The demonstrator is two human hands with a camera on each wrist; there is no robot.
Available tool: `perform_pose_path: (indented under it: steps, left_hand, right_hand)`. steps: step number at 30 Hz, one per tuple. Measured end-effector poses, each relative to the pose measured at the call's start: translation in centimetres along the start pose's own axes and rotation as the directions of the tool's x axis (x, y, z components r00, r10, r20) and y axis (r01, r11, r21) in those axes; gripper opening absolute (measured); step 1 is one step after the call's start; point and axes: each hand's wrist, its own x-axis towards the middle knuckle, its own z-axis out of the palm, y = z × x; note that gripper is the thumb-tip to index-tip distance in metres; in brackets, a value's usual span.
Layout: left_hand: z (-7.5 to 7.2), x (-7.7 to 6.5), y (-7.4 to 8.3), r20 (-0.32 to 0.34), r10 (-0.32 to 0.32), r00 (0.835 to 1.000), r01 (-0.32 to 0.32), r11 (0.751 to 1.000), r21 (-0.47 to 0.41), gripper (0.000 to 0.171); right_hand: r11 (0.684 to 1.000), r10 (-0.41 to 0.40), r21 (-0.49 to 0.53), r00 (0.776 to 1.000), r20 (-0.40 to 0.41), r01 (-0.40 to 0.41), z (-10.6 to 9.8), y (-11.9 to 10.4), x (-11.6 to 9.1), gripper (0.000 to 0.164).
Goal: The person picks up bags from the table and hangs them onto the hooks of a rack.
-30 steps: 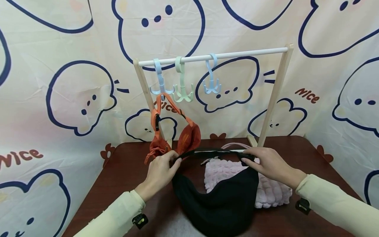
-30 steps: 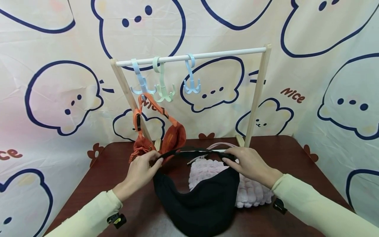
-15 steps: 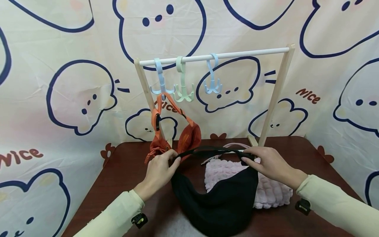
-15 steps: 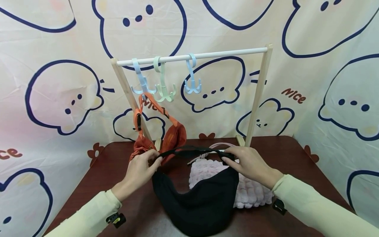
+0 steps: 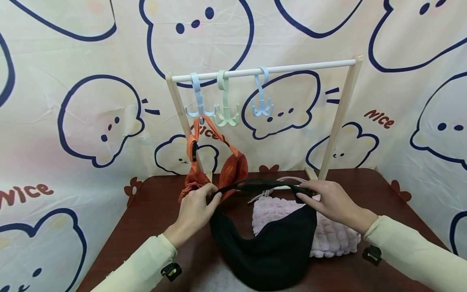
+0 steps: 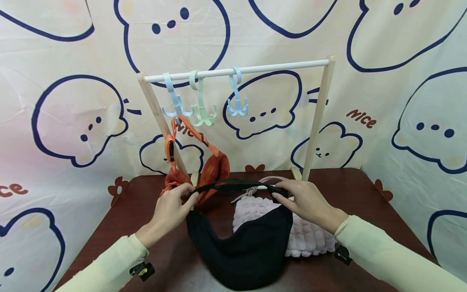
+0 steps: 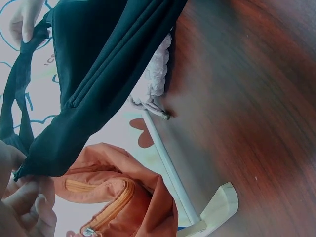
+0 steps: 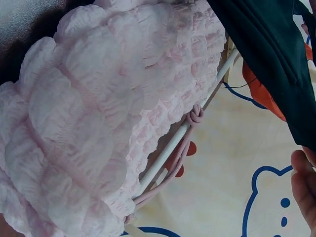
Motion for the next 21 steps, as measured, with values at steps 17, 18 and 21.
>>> perform_pose_path:
  steps: [17, 18, 21]
  left_hand:
    - [-0.68, 0.28, 0.03, -0.016, 0.007, 1.0, -0.007, 1.0, -0.013, 0.008]
    - [-0.69, 0.3, 0.02, -0.017, 0.009, 1.0, -0.009, 1.0, -0.013, 0.008]
    - [-0.71, 0.32, 0.0, -0.023, 0.014, 1.0, -0.014, 1.0, -0.011, 0.008]
  right_hand:
    - [1.0, -0.011, -0.008, 1.0, -0.018, 0.011, 0.02, -0.26, 0.53, 0.026]
    - [1.0, -0.013, -0.012, 1.0, -0.021, 0.013, 0.02, -0.27, 0.57, 0.026]
    - [1.0, -0.017, -0.021, 0.999, -0.028, 0.017, 0.05, -0.31, 0.62, 0.027]
